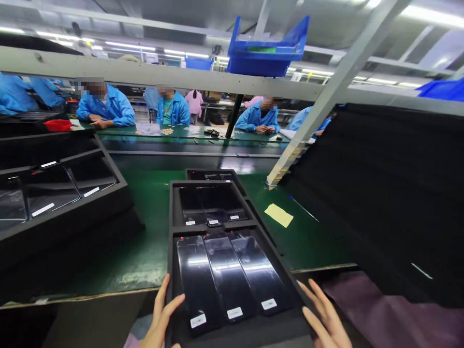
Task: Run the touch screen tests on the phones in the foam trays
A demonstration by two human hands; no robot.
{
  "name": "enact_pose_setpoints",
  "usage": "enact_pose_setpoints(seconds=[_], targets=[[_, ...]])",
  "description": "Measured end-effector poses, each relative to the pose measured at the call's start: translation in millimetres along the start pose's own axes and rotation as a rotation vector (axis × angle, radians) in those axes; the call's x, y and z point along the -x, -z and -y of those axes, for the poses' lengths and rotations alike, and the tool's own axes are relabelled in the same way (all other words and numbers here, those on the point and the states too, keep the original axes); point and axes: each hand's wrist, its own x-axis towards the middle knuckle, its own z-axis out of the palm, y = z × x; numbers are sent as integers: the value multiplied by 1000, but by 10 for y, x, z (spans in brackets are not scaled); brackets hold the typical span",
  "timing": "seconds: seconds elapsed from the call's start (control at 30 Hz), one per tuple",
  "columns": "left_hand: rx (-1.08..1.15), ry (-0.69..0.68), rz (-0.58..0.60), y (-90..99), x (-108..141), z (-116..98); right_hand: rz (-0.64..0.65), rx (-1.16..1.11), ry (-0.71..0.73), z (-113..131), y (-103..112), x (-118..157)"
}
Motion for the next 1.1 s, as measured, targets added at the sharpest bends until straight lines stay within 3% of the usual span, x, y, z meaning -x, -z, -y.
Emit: enact_pose_setpoints(seconds=[0.1,0.13,0.17,0.23,0.3,0.37,0.43,0.53,0.67,0.83,1.1], targets=[[-148,-112,56,238,-352,-55,-201,259,179,319,-79,-358],[-217,-114,31,334,-566,-108,-196,358,275,487,-177,-482],[-287,-149,33,413,-831,-176,-66,405,393,677,-317,-609],[-432,-322,160,473,-1464,-322,226,536,539,1063,-704,-874],[-649,-368,274,374,-2105,-412,442,812,470,1358,-1150,-1139],[-700,-367,318,175,-2592,-396,431,898,411,1498,-1535,-1363],[-741,-343,324,-16,-2852,-297,371,955,358,1503,-1789,-1511],[-793,-318,311,-132,-2916,-121,262,987,308,1412,-1948,-1594],[-850,-332,298,-14,-2875,-41,161,971,252,1336,-1987,-1623],[-878,-355,296,114,-2895,-47,169,939,247,1272,-2009,-1683],[-917,-324,213,108,-2852,-23,185,912,281,1240,-2041,-1681]])
